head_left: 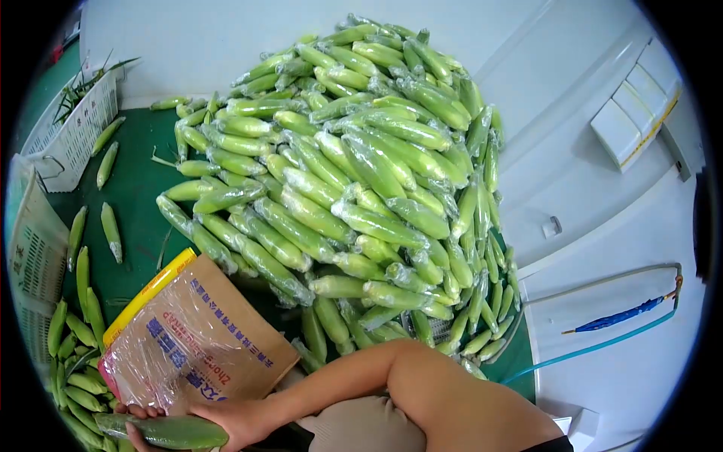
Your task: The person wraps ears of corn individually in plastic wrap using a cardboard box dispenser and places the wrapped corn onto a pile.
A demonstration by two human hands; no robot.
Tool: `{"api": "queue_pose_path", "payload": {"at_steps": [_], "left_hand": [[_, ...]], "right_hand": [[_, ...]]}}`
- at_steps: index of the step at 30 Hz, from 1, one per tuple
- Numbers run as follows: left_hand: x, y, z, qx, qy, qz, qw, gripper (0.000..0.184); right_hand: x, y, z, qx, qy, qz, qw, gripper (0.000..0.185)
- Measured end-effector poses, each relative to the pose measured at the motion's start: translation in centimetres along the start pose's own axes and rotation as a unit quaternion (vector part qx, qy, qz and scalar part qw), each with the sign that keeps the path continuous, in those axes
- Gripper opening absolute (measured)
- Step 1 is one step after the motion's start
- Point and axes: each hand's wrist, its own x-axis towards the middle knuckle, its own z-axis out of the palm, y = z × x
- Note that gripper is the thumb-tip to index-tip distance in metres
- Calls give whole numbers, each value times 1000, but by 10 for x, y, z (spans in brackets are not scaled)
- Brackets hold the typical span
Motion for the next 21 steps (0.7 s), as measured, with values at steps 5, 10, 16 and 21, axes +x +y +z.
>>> {"api": "queue_pose_path", "payload": {"at_steps": [5,10,16,21], "left_hand": [[2,-7,-9,-213,-452,-63,864,67],[41,-10,-21,354,-174,229,890,54],[89,-10,-242,665,289,151,672,69],[81,-19,-313,917,141,-92,361,69]], "right_hand": [[-5,47,18,343,-237,42,908,109],[-87,38,-90,386,76,68,917,70],[-313,-55,-428,102,716,-180,666,40],[-376,-105,-511,-10,810,-218,544,28]]}}
